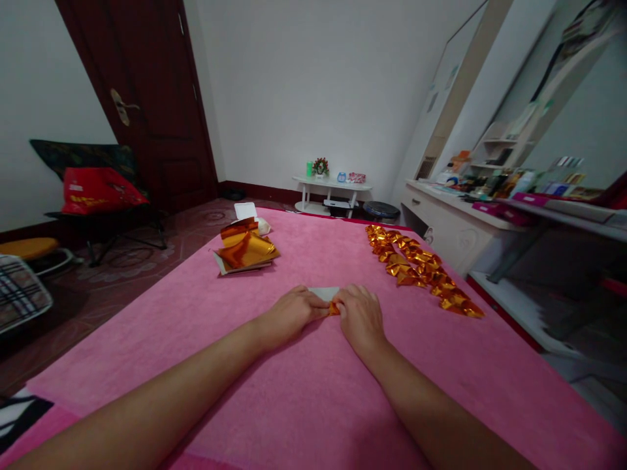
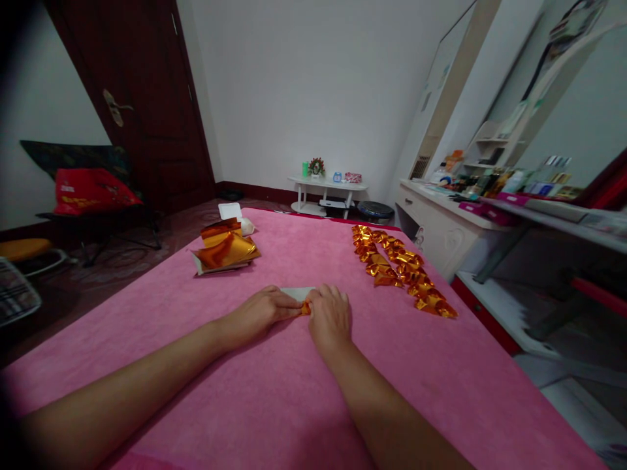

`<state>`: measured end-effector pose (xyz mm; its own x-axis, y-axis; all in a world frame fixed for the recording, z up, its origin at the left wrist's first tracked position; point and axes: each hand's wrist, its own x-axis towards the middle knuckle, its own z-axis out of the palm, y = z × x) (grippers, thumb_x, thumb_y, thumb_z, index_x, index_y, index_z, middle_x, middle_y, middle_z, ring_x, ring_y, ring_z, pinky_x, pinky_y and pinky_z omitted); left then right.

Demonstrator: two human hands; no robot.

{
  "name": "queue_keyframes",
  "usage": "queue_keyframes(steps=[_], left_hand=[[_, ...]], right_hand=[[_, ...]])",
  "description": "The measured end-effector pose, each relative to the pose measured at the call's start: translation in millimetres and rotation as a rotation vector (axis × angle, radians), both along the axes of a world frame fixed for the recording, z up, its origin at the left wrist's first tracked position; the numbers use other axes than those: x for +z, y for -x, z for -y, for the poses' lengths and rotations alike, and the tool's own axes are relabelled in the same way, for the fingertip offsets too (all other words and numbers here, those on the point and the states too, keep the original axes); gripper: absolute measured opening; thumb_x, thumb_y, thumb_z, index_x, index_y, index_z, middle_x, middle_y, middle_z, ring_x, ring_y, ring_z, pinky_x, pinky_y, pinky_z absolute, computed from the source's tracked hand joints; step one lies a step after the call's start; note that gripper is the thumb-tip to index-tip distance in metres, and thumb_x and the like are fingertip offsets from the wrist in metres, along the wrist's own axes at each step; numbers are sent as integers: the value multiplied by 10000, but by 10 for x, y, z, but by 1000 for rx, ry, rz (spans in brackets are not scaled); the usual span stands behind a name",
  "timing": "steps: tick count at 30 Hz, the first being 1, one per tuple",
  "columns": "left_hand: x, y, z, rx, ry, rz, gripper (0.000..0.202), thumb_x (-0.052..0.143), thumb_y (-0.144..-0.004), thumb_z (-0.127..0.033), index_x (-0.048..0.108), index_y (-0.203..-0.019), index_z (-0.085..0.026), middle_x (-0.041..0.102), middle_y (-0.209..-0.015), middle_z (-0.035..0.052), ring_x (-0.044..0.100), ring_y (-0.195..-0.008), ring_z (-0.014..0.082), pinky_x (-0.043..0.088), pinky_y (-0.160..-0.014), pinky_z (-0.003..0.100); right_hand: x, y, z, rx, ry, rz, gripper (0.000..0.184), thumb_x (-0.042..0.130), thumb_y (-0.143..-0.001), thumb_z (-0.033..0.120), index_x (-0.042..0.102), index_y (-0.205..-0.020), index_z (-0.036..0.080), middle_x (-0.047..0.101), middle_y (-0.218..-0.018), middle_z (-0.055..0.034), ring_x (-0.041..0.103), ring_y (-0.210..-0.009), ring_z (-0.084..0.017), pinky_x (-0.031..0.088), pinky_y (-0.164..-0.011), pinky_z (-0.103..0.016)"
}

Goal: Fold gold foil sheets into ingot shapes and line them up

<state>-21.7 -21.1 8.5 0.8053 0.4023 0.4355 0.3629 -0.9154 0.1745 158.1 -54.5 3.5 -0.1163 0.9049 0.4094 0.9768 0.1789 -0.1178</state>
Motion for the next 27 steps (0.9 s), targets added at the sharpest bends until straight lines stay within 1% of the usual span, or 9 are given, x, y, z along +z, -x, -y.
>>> queue_keyframes(steps=[5, 10, 12, 15, 18, 20, 23, 25, 27], left_hand=[[-16, 25, -40, -26, -65, -74, 248, 499, -904, -196, 652, -1090, -257, 699, -970, 50, 612, -941, 173, 350, -828, 315], [-26, 42, -52, -21, -69, -85, 208, 513, -903, -227, 688, -1007, -267, 700, -951, 43, 606, -954, 181, 337, -837, 327], [-34, 51, -53, -20, -47, -63, 237, 499, -910, -223, 672, -1059, -289, 701, -978, 37, 608, -957, 178, 342, -837, 326], [-52, 67, -83, -22, 24, -19, 312, 500, -891, -173, 641, -1133, -311, 697, -1042, 33, 610, -977, 181, 360, -842, 320], [-53, 41, -152, -54, 157, 30, 415, 521, -770, -52, 687, -1068, -287, 706, -1032, 32, 629, -932, 173, 406, -822, 282], [-29, -21, -196, -13, 251, 62, 425, 500, -683, -18, 736, -943, -257, 726, -938, 27, 645, -842, 165, 435, -771, 256], [30, -153, -226, 152, 329, 101, 324, 511, -636, -51, 754, -749, -233, 725, -746, 17, 632, -686, 165, 433, -664, 243], [56, -215, -227, 208, 331, 122, 228, 572, -648, -108, 750, -708, -237, 708, -678, 17, 608, -625, 166, 406, -610, 242], [53, -219, -233, 184, 341, 143, 153, 644, -670, -187, 756, -750, -252, 708, -698, 21, 602, -631, 167, 392, -602, 239]], right_hand=[[-8, 157, 53, 126, 5, -72, 239, 457, -828, 35, 604, -895, 211, 608, -882, -44, 520, -874, -195, 351, -770, -291], [-52, 289, 70, 100, 51, -136, 261, 434, -831, 40, 563, -987, 205, 606, -957, -63, 534, -905, -198, 373, -769, -290], [-67, 235, 56, 56, 62, -143, 245, 453, -823, 56, 555, -991, 203, 603, -967, -65, 536, -912, -202, 369, -762, -299], [-78, 57, 19, -26, 68, -180, 176, 526, -813, 142, 542, -977, 204, 596, -974, -56, 533, -945, -214, 360, -770, -313], [-89, -103, -22, -65, 109, -264, 199, 606, -765, 216, 527, -947, 208, 595, -974, -39, 544, -927, -204, 363, -767, -303], [-105, -149, -44, -76, 109, -295, 224, 629, -738, 230, 524, -935, 214, 596, -975, -30, 548, -914, -197, 362, -755, -296], [-141, -152, -61, -80, 83, -307, 235, 639, -718, 232, 527, -924, 220, 600, -968, -24, 552, -900, -196, 357, -742, -295], [-163, -145, -64, -71, 76, -317, 232, 640, -718, 243, 527, -920, 221, 603, -968, -24, 554, -891, -195, 359, -734, -295], [-169, -146, -64, -60, 73, -324, 222, 637, -726, 264, 529, -916, 224, 604, -971, -26, 554, -896, -198, 367, -739, -299]])
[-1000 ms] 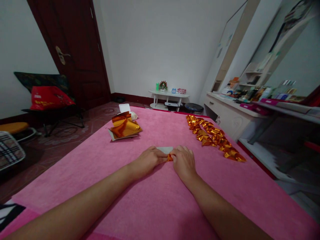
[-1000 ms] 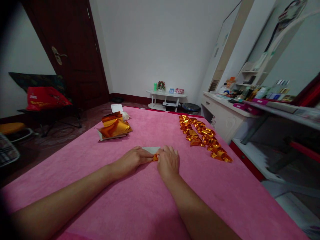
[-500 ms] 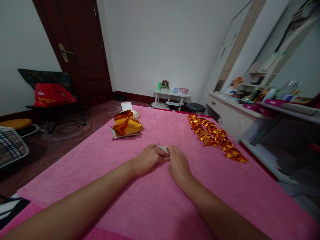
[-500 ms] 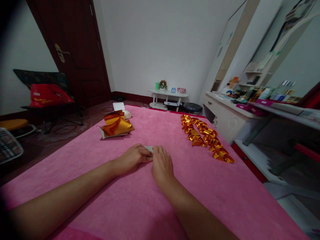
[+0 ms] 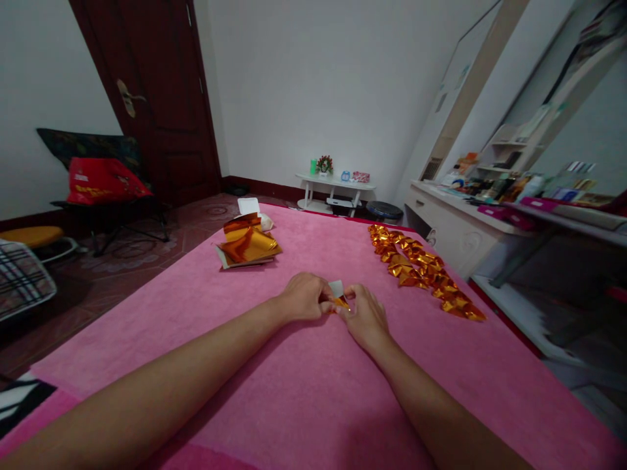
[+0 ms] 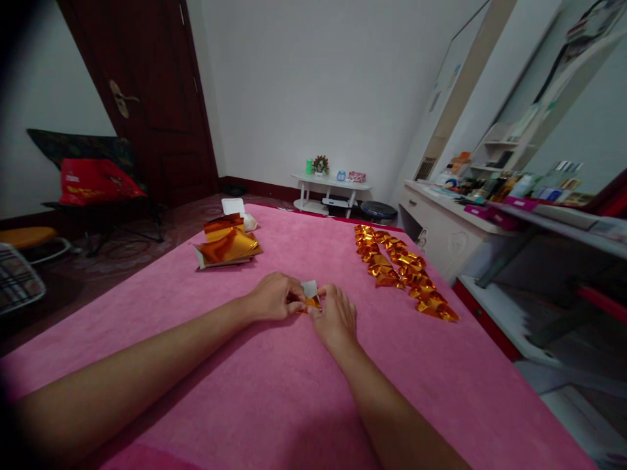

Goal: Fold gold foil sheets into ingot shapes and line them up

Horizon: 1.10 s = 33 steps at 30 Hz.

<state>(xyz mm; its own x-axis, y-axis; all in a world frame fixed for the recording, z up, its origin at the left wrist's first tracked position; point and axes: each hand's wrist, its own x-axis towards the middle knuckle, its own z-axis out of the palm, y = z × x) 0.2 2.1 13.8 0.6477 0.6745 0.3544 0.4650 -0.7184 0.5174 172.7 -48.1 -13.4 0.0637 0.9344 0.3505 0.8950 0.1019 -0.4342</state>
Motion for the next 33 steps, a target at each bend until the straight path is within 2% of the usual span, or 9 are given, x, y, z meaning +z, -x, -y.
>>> queue_keyframes(steps=[6, 9, 11, 13, 16, 20, 23, 29, 33], left_hand=[[-91, 237, -90, -314, 137, 61, 235, 652, -765, -233, 727, -986, -248, 713, -933, 55, 631, -832, 180, 431, -779, 245], [-107, 304, -116, -402, 142, 67, 279, 660, -774, -266, 702, -1046, -219, 700, -970, 77, 622, -877, 192, 430, -819, 259], [-113, 307, -113, -406, 129, 70, 249, 664, -769, -262, 710, -1006, -199, 695, -928, 76, 619, -843, 187, 436, -792, 252], [-123, 296, -99, -377, 109, 69, 170, 649, -772, -227, 723, -918, -183, 687, -876, 66, 614, -799, 174, 440, -754, 239], [-136, 286, -79, -341, 88, 86, 124, 609, -786, -185, 728, -820, -178, 678, -824, 55, 608, -756, 156, 444, -724, 225], [-152, 292, -103, -438, 104, 110, 180, 623, -809, -249, 726, -953, -215, 698, -920, 78, 631, -846, 178, 454, -790, 249], [-186, 298, -155, -470, 74, 100, 293, 634, -809, -327, 688, -1077, -218, 694, -1034, 105, 632, -935, 206, 452, -854, 288], [-188, 300, -131, -396, -33, 33, 308, 608, -818, -408, 695, -1041, -213, 699, -998, 92, 626, -905, 213, 444, -823, 291], [-176, 295, -56, -349, -76, 40, 334, 573, -841, -420, 672, -1102, -238, 697, -1000, 77, 623, -900, 213, 429, -827, 291]], right_hand=[[97, 24, 73, -35, -6, 36, 206, 615, -747, 225, 542, -938, 211, 617, -980, -56, 550, -951, -244, 404, -809, -376], [94, 160, 162, 59, -146, 113, 360, 517, -768, 102, 532, -1116, 191, 554, -1209, -115, 440, -1187, -291, 337, -970, -472], [37, 317, 228, 247, -200, 94, 608, 408, -743, 0, 394, -1325, 177, 378, -1426, -112, 264, -1352, -252, 257, -1076, -470], [-35, 491, 290, 381, -132, 1, 812, 353, -710, -34, 102, -1463, 140, 204, -1520, -114, 154, -1404, -200, 276, -1100, -432], [-80, 655, 376, 416, 1, -62, 860, 401, -735, 32, -35, -1473, 92, 63, -1549, -134, 53, -1420, -235, 241, -1127, -459], [23, 518, 466, 349, 187, 37, 803, 518, -822, 328, 143, -1457, 11, 103, -1524, -195, 65, -1409, -310, 183, -1130, -509], [107, 241, 465, 311, 258, 176, 808, 471, -847, 495, 240, -1430, -14, 154, -1506, -221, 105, -1403, -322, 173, -1128, -493], [180, -62, 183, 106, 248, 248, 666, 471, -856, 441, 414, -1340, -13, 365, -1415, -266, 332, -1327, -342, 271, -1074, -466], [222, -34, -48, 75, 137, 110, 376, 640, -723, 357, 646, -1020, 126, 612, -1129, -162, 540, -1090, -300, 417, -921, -381]])
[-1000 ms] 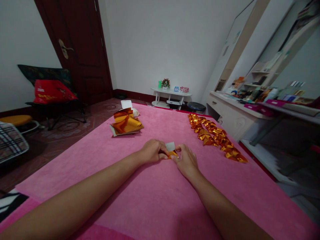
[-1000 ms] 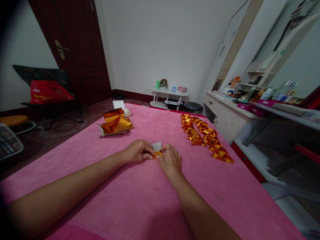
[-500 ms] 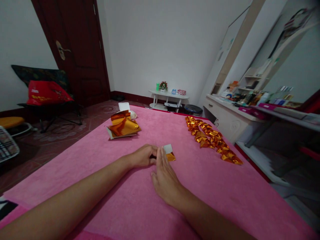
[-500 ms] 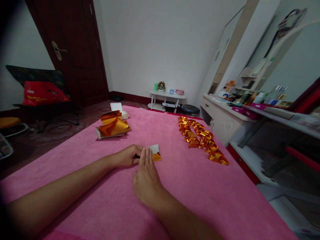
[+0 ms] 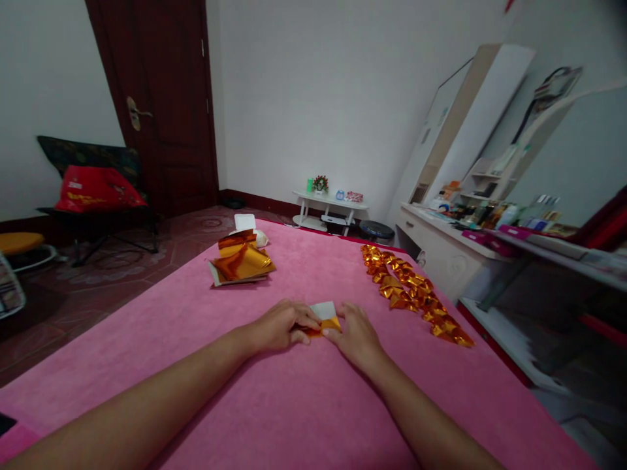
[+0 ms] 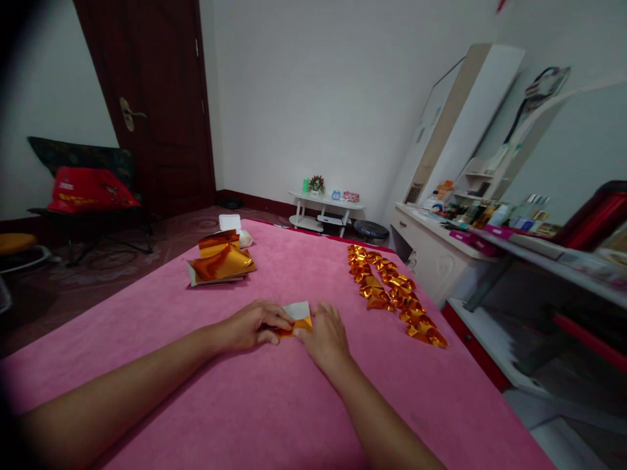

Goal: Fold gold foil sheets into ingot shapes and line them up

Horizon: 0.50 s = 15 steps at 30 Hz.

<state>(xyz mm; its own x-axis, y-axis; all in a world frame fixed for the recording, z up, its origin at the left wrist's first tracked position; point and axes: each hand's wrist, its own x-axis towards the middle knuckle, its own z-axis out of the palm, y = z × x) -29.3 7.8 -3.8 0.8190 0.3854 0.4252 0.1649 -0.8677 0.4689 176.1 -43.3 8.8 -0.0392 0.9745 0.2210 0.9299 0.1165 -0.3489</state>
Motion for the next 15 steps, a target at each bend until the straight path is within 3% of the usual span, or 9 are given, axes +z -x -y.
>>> queue_keyframes(steps=[5, 10, 12, 15], left_hand=[[-10, 12, 41, 40, -5, 36, 298, 574, -845, -404, 676, -1094, -276, 694, -1047, 55, 621, -947, 204, 413, -868, 298], [-25, 35, 56, 69, 13, 57, 290, 593, -830, -417, 695, -1056, -266, 691, -1038, 69, 624, -942, 208, 419, -878, 312], [-39, 42, 51, 167, -3, 108, 414, 671, -750, -464, 661, -1123, -283, 639, -1156, 81, 577, -1053, 247, 394, -942, 357], [-40, 15, 49, 381, 52, 303, 860, 807, -552, -492, 488, -1322, -278, 462, -1370, 116, 426, -1237, 313, 329, -1030, 437]], right_hand=[[-67, -51, -209, -51, -21, -172, 193, 732, -574, 300, 662, -715, 188, 633, -967, -92, 567, -947, -267, 440, -804, -351], [-191, -80, -269, 24, -36, -534, 92, 675, -581, 218, 585, -588, 199, 614, -631, 4, 564, -614, -165, 410, -554, -251], [-191, -54, -255, 53, -39, -729, 114, 657, -608, 231, 550, -586, 197, 581, -548, 26, 536, -527, -143, 376, -491, -229], [-136, -8, -221, 75, -82, -974, 184, 673, -639, 279, 512, -614, 194, 582, -550, 28, 541, -516, -141, 368, -476, -222]])
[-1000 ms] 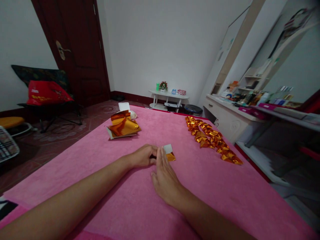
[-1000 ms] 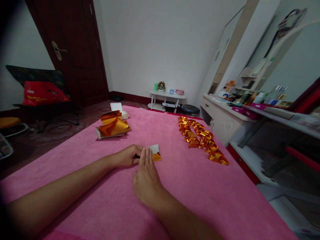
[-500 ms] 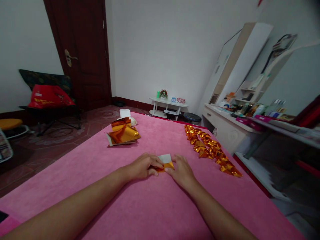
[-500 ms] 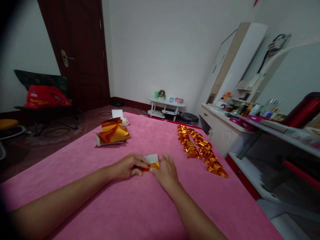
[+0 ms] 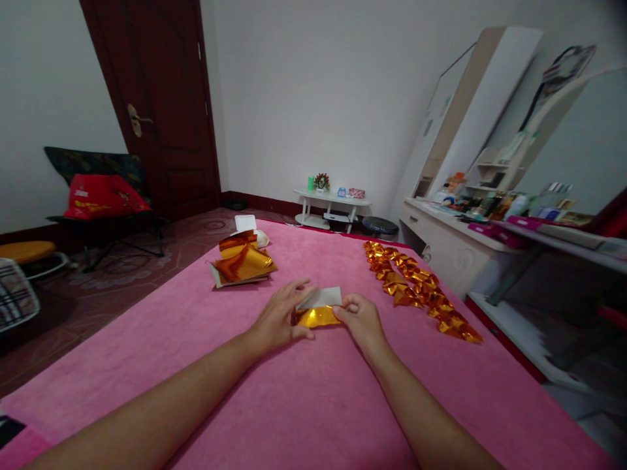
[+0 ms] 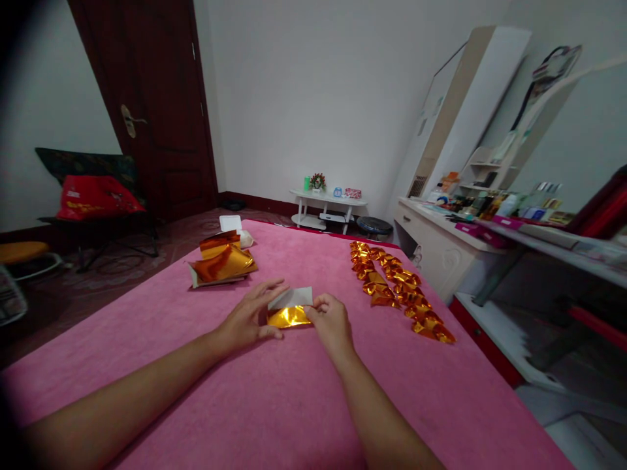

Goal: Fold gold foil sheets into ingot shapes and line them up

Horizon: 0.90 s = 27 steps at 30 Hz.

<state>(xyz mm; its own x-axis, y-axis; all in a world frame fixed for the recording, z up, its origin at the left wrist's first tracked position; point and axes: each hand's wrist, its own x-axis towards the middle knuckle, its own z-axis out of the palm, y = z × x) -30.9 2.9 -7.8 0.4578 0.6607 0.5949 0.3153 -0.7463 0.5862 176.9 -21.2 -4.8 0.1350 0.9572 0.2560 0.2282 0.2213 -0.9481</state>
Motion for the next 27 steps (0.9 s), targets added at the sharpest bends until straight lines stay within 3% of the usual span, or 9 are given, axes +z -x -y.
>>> queue_keyframes(steps=[2, 4, 6, 8, 12, 15, 17, 22, 27], left_hand=[[28, -55, 22, 70, 184, 215, 1035, 829, -528, -464, 339, -1413, -244, 411, -1401, 148, 445, -1223, 311, 382, -991, 439], [77, -132, 74, 31, 458, 420, 992, 793, -608, -440, 288, -1431, -213, 472, -1341, 165, 551, -1102, 277, 474, -869, 387], [131, -213, 150, -69, 681, 529, 782, 738, -686, -433, 423, -1352, -169, 581, -1212, 156, 616, -960, 236, 501, -742, 310], [168, -283, 226, -105, 797, 558, 539, 709, -720, -434, 611, -1140, -112, 667, -1017, 133, 629, -801, 182, 471, -636, 236], [156, -361, 290, -8, 841, 676, 372, 707, -727, -415, 694, -886, -79, 681, -750, 82, 566, -608, 103, 398, -551, 185], [126, -375, 275, 23, 834, 772, 347, 723, -712, -392, 698, -890, -95, 688, -766, 74, 556, -598, 94, 388, -549, 185], [132, -382, 278, 20, 833, 809, 342, 736, -695, -387, 703, -884, -104, 694, -781, 71, 552, -594, 94, 386, -545, 187], [230, -424, 375, -13, 854, 818, 327, 786, -620, -368, 709, -784, -96, 681, -699, 53, 542, -555, 99, 394, -536, 201], [263, -414, 399, -5, 806, 745, 340, 779, -619, -397, 715, -766, -97, 684, -701, 56, 555, -563, 116, 400, -533, 208]], right_hand=[[44, 29, 27, -21, -32, -126, 222, 695, -652, 311, 508, -648, 192, 616, -604, 12, 572, -558, -153, 399, -507, -230], [76, 59, 56, -38, -56, -227, 240, 708, -663, 328, 512, -688, 192, 649, -668, -7, 604, -612, -168, 437, -553, -246], [93, 93, 85, -50, -81, -294, 249, 714, -672, 335, 514, -712, 193, 661, -703, -14, 621, -652, -178, 463, -593, -261], [102, 125, 113, -69, -110, -312, 249, 716, -678, 337, 516, -717, 193, 657, -701, -11, 621, -660, -177, 470, -607, -265], [115, 173, 153, -50, -165, -291, 226, 710, -699, 327, 530, -734, 195, 655, -726, -8, 616, -680, -164, 470, -628, -258], [128, 212, 174, 10, -165, -337, 292, 727, -692, 322, 569, -908, 205, 672, -884, -24, 622, -797, -164, 472, -693, -258], [130, 249, 193, 63, -107, -356, 360, 721, -702, 349, 578, -998, 205, 667, -930, -29, 610, -781, -152, 457, -645, -237], [81, 339, 246, 42, -1, -341, 302, 697, -717, 421, 640, -835, 150, 570, -600, 32, 425, -479, -81, 319, -453, -204], [29, 328, 238, -17, -40, -344, 290, 698, -712, 404, 674, -840, 145, 623, -656, 3, 467, -529, -105, 350, -498, -221]])
